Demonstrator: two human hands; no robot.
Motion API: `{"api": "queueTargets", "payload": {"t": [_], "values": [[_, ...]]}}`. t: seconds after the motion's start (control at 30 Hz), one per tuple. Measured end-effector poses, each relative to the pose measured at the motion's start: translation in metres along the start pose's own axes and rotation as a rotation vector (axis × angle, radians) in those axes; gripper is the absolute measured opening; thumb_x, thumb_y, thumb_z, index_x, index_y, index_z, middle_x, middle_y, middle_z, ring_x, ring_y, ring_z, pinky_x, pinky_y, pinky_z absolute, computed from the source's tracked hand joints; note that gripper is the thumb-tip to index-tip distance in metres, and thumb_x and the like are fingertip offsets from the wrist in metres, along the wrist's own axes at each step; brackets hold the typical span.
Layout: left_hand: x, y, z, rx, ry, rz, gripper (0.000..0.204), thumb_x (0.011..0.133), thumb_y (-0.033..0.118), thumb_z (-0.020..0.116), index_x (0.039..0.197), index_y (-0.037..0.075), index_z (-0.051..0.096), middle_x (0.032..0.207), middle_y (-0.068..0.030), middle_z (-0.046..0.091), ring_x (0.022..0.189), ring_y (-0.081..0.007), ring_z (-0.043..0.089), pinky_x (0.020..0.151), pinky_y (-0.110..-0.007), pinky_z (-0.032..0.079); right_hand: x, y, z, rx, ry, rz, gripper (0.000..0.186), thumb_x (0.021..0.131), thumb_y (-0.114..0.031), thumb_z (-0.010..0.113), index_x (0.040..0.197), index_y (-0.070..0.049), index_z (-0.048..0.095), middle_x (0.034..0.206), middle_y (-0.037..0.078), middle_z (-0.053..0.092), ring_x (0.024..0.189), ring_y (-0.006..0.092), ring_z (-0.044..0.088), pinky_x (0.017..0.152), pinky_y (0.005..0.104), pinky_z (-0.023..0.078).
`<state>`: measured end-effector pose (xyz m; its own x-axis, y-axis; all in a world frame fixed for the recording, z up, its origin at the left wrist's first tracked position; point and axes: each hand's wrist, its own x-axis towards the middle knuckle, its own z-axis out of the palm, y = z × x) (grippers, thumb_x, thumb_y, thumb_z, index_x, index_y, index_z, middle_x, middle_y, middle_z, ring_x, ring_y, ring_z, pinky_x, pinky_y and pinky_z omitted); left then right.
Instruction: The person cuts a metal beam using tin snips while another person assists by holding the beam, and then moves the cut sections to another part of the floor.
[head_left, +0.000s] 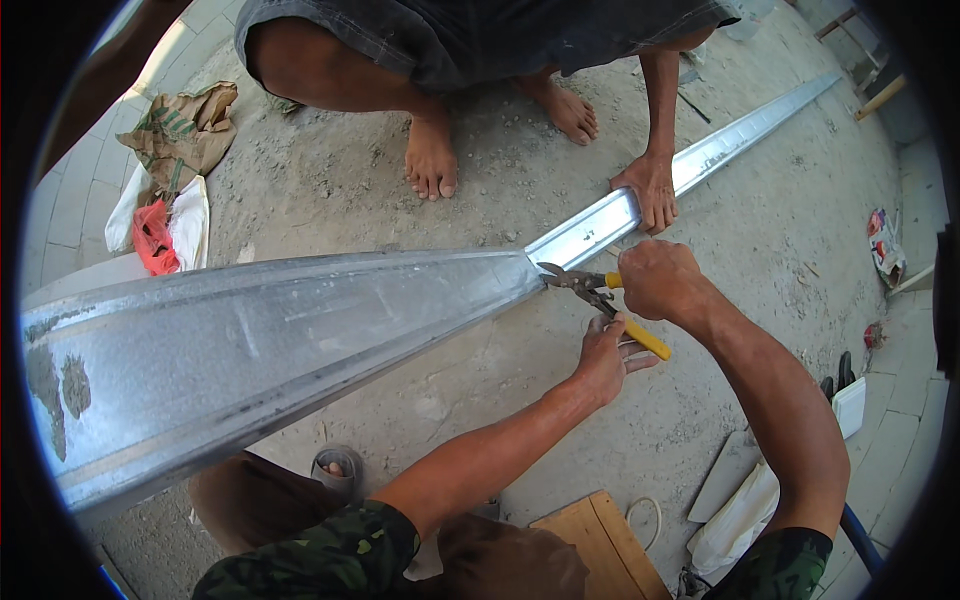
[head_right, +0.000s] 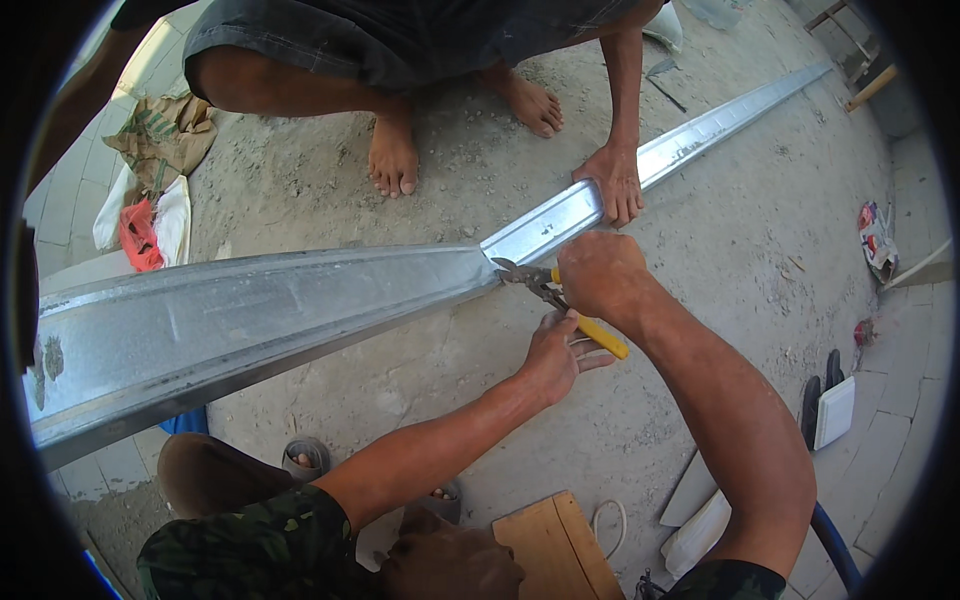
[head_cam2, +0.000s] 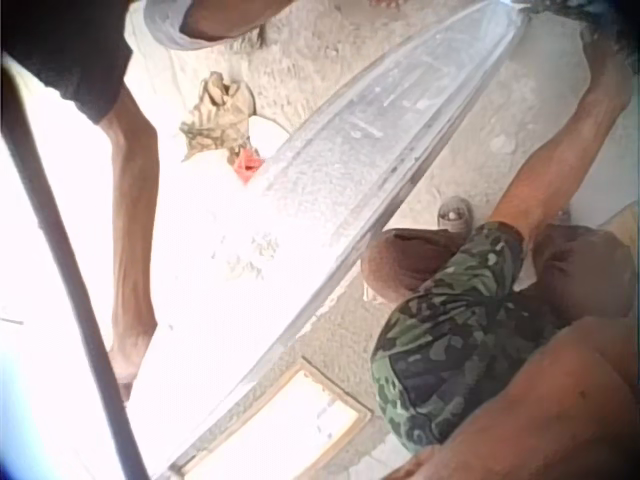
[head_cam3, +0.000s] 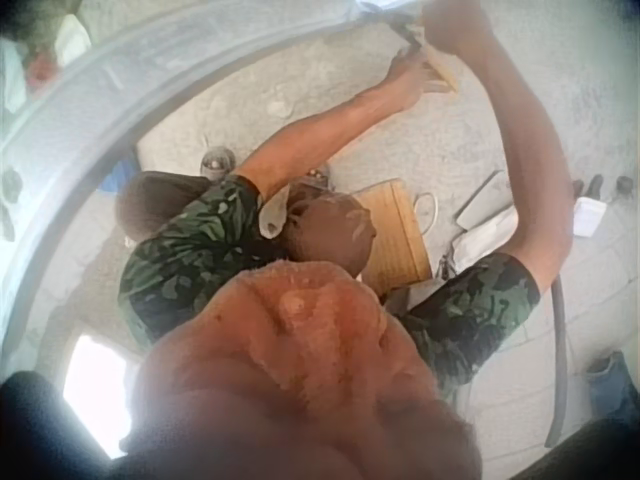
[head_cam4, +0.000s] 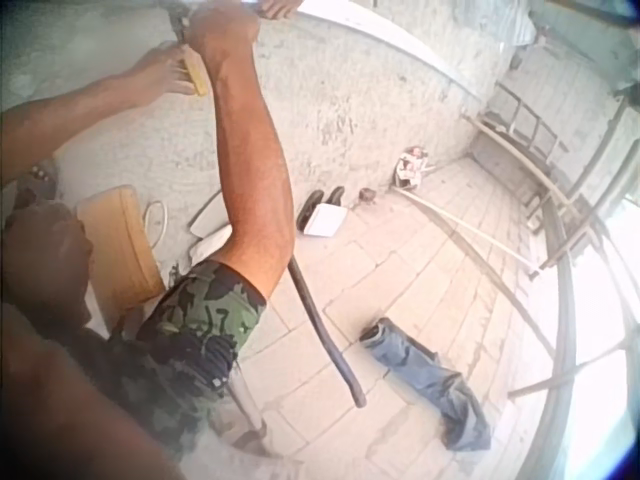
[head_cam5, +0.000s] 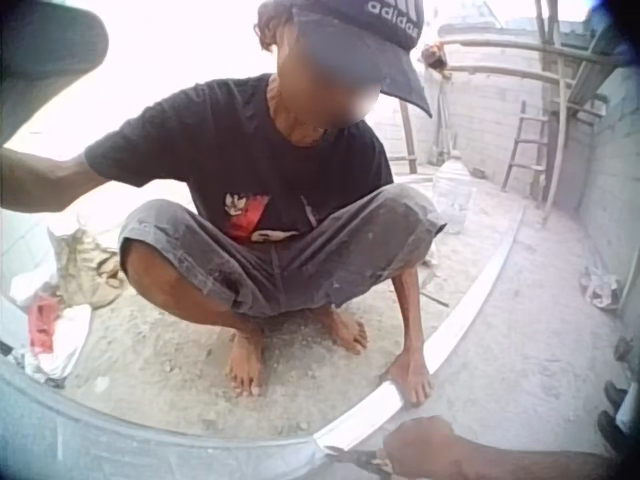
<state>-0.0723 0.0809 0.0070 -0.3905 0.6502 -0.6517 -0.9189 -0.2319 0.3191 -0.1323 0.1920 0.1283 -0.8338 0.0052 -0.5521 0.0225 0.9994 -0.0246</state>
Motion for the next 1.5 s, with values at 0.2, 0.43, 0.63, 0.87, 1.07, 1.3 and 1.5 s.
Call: {"api": "queueTargets", "payload": {"t": [0.2, 0.43, 0.63, 0.87, 1.07, 1.3, 1.5], "values": [[0.01, -0.002, 0.016, -0.07, 0.043, 0.079, 0.035, 0.1, 0.024, 0.04, 0.126, 0.005, 0.027, 0.117, -0.0156, 0.046, 0.105, -0.0311, 0.06, 0.084, -0.045, 0.057, 0.001, -0.01, -0.006, -0.095, -0.002, -0.069, 0.015, 0.077, -0.012, 0.063, 0.086, -0.004, 0.072, 0.09, 0.016, 0.069, 0.086, 0.027, 0.069, 0.071, 0.0366, 0.056], [0.032, -0.014, -0.021, 0.037, 0.023, 0.206, 0.037, 0.098, 0.028, 0.044, 0.127, 0.008, 0.032, 0.124, -0.013, 0.048, 0.105, -0.0265, 0.06, 0.084, -0.045, 0.055, 0.005, -0.045, -0.016, -0.104, -0.003, 0.0, 0.015, 0.08, -0.013, 0.062, 0.089, -0.008, 0.073, 0.092, 0.011, 0.071, 0.089, 0.0231, 0.069, 0.072, 0.0333, 0.056], [0.026, -0.009, -0.006, -0.001, 0.057, 0.146, 0.037, 0.098, 0.028, 0.042, 0.129, 0.009, 0.033, 0.12, -0.013, 0.052, 0.101, -0.0253, 0.061, 0.081, -0.044, 0.055, -0.004, -0.038, -0.001, -0.068, 0.08, 0.074, 0.016, 0.081, -0.012, 0.061, 0.09, -0.009, 0.073, 0.094, 0.009, 0.071, 0.089, 0.0219, 0.069, 0.073, 0.0331, 0.056], [-0.003, -0.008, 0.012, 0.12, 0.162, 0.069, 0.042, 0.096, 0.031, 0.049, 0.13, 0.009, 0.036, 0.121, -0.0091, 0.05, 0.104, -0.0207, 0.058, 0.082, -0.038, 0.053, -0.005, -0.035, 0.0, 0.008, 0.026, 0.21, 0.017, 0.082, -0.013, 0.061, 0.093, -0.009, 0.073, 0.096, 0.009, 0.071, 0.091, 0.0215, 0.069, 0.073, 0.0315, 0.056], [0.035, -0.024, -0.054, 0.034, -0.115, 0.097, 0.049, 0.094, 0.032, 0.055, 0.132, 0.007, 0.035, 0.118, -0.0053, 0.05, 0.106, -0.0125, 0.052, 0.085, -0.029, 0.047, 0.009, -0.065, -0.003, 0.031, 0.074, 0.275, 0.017, 0.081, -0.013, 0.063, 0.093, -0.011, 0.074, 0.096, 0.006, 0.071, 0.091, 0.0212, 0.069, 0.072, 0.0316, 0.056], [0.029, -0.009, -0.04, -0.162, -0.108, 0.02, 0.042, 0.096, 0.026, 0.049, 0.133, 0.012, 0.033, 0.12, -0.0081, 0.05, 0.109, -0.0195, 0.054, 0.087, -0.037, 0.048, 0.012, -0.06, -0.011, 0.01, 0.088, 0.269, 0.017, 0.081, -0.013, 0.063, 0.094, -0.011, 0.074, 0.098, 0.005, 0.071, 0.095, 0.0196, 0.068, 0.073, 0.031, 0.055], [0.021, -0.003, -0.028, -0.223, -0.11, -0.07, 0.033, 0.097, 0.021, 0.047, 0.127, 0.013, 0.036, 0.119, -0.0098, 0.051, 0.11, -0.0208, 0.054, 0.089, -0.041, 0.048, 0.035, -0.042, -0.014, -0.013, 0.17, 0.186, 0.012, 0.076, -0.012, 0.064, 0.083, -0.009, 0.073, 0.085, 0.008, 0.071, 0.081, 0.0231, 0.07, 0.066, 0.0345, 0.055]]}}
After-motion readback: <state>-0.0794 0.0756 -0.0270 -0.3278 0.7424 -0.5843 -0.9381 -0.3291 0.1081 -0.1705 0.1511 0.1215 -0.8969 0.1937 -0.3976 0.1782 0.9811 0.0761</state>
